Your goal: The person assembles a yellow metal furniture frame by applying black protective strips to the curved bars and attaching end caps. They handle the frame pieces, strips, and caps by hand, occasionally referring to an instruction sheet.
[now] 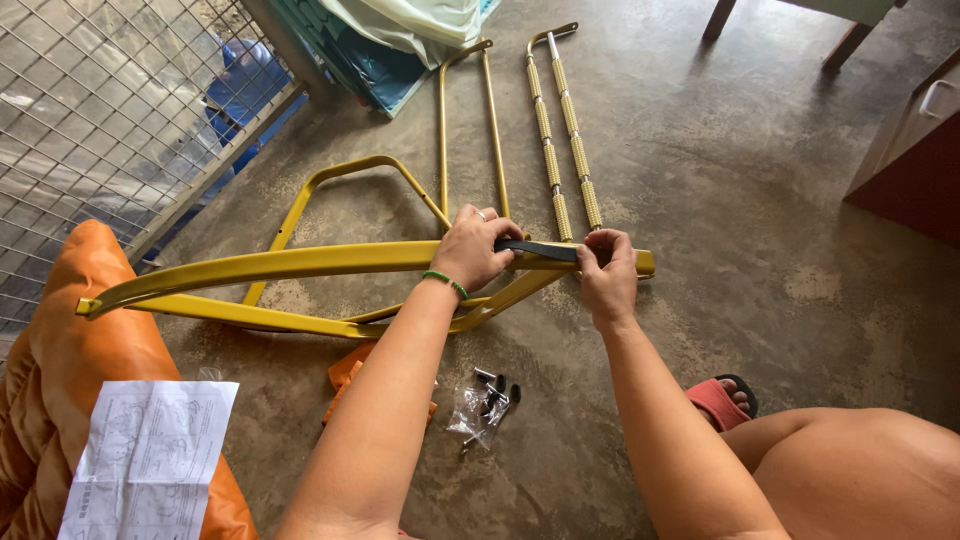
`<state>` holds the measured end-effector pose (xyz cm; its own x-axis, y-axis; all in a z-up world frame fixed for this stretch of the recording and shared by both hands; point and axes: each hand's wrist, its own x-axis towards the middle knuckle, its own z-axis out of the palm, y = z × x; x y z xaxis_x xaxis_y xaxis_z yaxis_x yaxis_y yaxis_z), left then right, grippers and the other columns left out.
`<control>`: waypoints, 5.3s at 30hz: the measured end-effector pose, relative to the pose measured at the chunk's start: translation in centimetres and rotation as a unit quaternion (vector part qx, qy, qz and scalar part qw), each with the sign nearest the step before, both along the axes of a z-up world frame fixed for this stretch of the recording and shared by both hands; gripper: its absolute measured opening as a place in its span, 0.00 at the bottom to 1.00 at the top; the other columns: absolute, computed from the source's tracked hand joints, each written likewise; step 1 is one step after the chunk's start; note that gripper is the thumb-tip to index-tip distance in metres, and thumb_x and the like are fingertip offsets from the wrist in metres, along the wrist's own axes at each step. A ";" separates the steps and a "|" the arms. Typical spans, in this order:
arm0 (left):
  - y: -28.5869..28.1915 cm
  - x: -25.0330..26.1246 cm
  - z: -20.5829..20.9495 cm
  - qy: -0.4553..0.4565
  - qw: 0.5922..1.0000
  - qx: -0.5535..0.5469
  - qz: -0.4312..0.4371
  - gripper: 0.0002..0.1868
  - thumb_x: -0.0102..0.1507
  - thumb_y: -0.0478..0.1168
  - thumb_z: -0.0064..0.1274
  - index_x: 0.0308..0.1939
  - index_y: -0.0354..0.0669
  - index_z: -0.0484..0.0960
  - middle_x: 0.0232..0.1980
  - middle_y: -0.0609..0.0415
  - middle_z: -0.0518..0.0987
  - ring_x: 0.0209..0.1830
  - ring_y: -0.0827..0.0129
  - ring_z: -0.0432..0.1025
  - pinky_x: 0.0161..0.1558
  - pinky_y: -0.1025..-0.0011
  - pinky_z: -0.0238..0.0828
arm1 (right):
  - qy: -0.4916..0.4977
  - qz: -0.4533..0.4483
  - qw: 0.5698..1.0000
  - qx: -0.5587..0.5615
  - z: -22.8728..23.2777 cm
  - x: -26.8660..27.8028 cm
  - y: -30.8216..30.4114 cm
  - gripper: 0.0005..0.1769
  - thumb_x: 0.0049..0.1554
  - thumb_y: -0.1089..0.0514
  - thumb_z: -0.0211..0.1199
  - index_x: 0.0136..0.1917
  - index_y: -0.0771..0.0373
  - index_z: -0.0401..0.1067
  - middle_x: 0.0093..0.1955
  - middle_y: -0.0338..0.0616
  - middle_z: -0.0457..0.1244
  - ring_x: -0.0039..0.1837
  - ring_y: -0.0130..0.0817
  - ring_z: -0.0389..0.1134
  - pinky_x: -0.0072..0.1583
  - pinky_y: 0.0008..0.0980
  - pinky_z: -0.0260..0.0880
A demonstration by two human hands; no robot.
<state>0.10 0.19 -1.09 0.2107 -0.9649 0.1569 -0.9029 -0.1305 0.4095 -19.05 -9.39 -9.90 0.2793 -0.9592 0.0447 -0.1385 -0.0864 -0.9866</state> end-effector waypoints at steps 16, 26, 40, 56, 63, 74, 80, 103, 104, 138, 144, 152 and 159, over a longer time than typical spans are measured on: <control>0.0 0.2 -0.6 0.010 1.000 -0.009 0.002 0.13 0.55 0.39 0.64 0.43 0.56 0.87 0.47 0.59 0.80 0.57 0.56 0.67 0.64 0.63 0.66 | -0.080 -0.052 0.994 -0.044 -2.8 -0.8 0.8 0.14 0.62 0.51 0.65 0.57 0.58 0.69 0.56 0.40 0.59 0.58 0.31 0.62 0.62 0.33 0.67; -0.6 -0.8 -1.2 0.002 1.000 -0.004 -0.030 0.17 0.56 0.48 0.68 0.47 0.54 0.86 0.51 0.55 0.80 0.59 0.56 0.67 0.65 0.63 0.68 | -0.423 0.080 0.823 0.370 -3.1 3.7 7.8 0.38 0.65 0.28 0.45 0.63 0.66 0.65 0.53 0.46 0.64 0.57 0.39 0.64 0.61 0.43 0.67; 7.3 5.6 5.1 -0.089 0.939 0.313 0.111 0.44 0.47 0.84 0.48 0.49 0.57 0.81 0.48 0.52 0.85 0.50 0.58 0.79 0.49 0.57 0.77 | -0.502 -0.047 0.777 0.377 3.3 5.1 -0.5 0.45 0.64 0.26 0.33 0.67 0.71 0.53 0.57 0.59 0.59 0.62 0.52 0.63 0.71 0.62 0.63; 0.8 -7.0 1.4 0.301 0.941 0.144 0.047 0.37 0.60 0.69 0.52 0.49 0.35 0.76 0.31 0.48 0.85 0.26 0.65 0.84 0.35 0.67 0.80 | -0.441 0.060 0.821 0.356 2.3 -0.5 -16.5 0.56 0.62 0.20 0.30 0.70 0.79 0.53 0.61 0.58 0.58 0.59 0.48 0.65 0.65 0.54 0.72; 2.7 -8.2 1.2 0.335 0.935 0.006 0.119 0.36 0.62 0.66 0.52 0.53 0.34 0.73 0.28 0.46 0.84 0.24 0.68 0.81 0.30 0.70 0.77 | -0.419 0.130 0.852 0.285 6.6 5.5 -16.8 0.38 0.70 0.35 0.35 0.69 0.74 0.58 0.58 0.59 0.61 0.57 0.49 0.68 0.61 0.51 0.77; 4.0 -8.2 -3.6 0.500 0.824 -0.213 0.159 0.24 0.66 0.56 0.55 0.48 0.39 0.71 0.31 0.54 0.78 0.24 0.72 0.78 0.28 0.72 0.75 | -0.360 0.199 0.907 0.093 13.7 16.2 -9.0 0.14 0.68 0.48 0.47 0.63 0.54 0.60 0.60 0.47 0.63 0.41 0.42 0.73 0.44 0.44 0.79; 4.6 -9.8 -4.6 0.494 0.815 -0.228 0.200 0.22 0.66 0.56 0.54 0.48 0.41 0.71 0.32 0.56 0.80 0.25 0.73 0.79 0.28 0.72 0.75 | -0.326 0.207 0.922 0.037 11.9 16.9 -6.4 0.11 0.69 0.55 0.54 0.62 0.63 0.64 0.49 0.47 0.66 0.43 0.35 0.73 0.44 0.34 0.78; -12.2 3.9 3.0 0.691 0.675 -0.201 0.161 0.30 0.73 0.57 0.31 0.67 0.41 0.72 0.52 0.46 0.79 0.47 0.64 0.76 0.47 0.67 0.76 | -0.181 0.212 0.958 0.073 14.7 11.5 -7.9 0.09 0.63 0.59 0.59 0.54 0.66 0.72 0.45 0.39 0.67 0.41 0.25 0.69 0.46 0.28 0.75; -12.3 3.8 3.1 0.734 0.630 -0.216 0.134 0.28 0.74 0.56 0.33 0.64 0.39 0.75 0.48 0.48 0.79 0.43 0.66 0.75 0.42 0.68 0.77 | -0.166 0.214 0.959 0.079 15.1 10.9 -7.8 0.09 0.62 0.60 0.61 0.54 0.65 0.73 0.45 0.39 0.69 0.43 0.24 0.70 0.47 0.27 0.76; -13.1 0.3 4.6 0.719 0.643 -0.257 0.060 0.22 0.75 0.54 0.35 0.53 0.38 0.74 0.43 0.53 0.79 0.37 0.72 0.73 0.41 0.70 0.75 | -0.037 0.164 0.982 0.084 10.9 3.5 -4.6 0.08 0.54 0.61 0.67 0.43 0.70 0.75 0.37 0.40 0.67 0.38 0.24 0.66 0.41 0.25 0.65; -12.5 0.1 4.5 0.719 0.647 -0.250 0.040 0.20 0.75 0.52 0.33 0.56 0.40 0.71 0.45 0.50 0.81 0.37 0.71 0.73 0.42 0.68 0.75 | 0.044 0.146 0.988 -0.029 9.4 1.8 -2.2 0.11 0.54 0.60 0.66 0.38 0.71 0.74 0.43 0.39 0.63 0.41 0.27 0.62 0.43 0.28 0.64; -12.6 0.4 3.9 0.680 0.688 -0.245 0.066 0.20 0.75 0.53 0.30 0.58 0.43 0.68 0.44 0.49 0.81 0.32 0.68 0.75 0.39 0.67 0.75 | 0.049 0.094 0.982 -0.157 9.0 1.4 1.1 0.15 0.64 0.52 0.62 0.44 0.67 0.73 0.46 0.42 0.61 0.48 0.29 0.63 0.53 0.29 0.65; -12.2 1.1 3.9 0.689 0.687 -0.226 0.053 0.36 0.74 0.63 0.18 0.50 0.37 0.75 0.38 0.49 0.79 0.30 0.68 0.75 0.41 0.67 0.78 | -0.023 0.114 0.991 -0.063 9.5 2.0 2.3 0.20 0.64 0.45 0.58 0.44 0.65 0.71 0.53 0.39 0.55 0.50 0.28 0.61 0.50 0.28 0.69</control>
<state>1.16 -11.97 2.83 0.5257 -0.8505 0.0167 0.3862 0.2562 0.8861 -17.08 -7.05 -0.36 0.4837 -0.8571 0.1774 -0.0563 -0.2327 -0.9709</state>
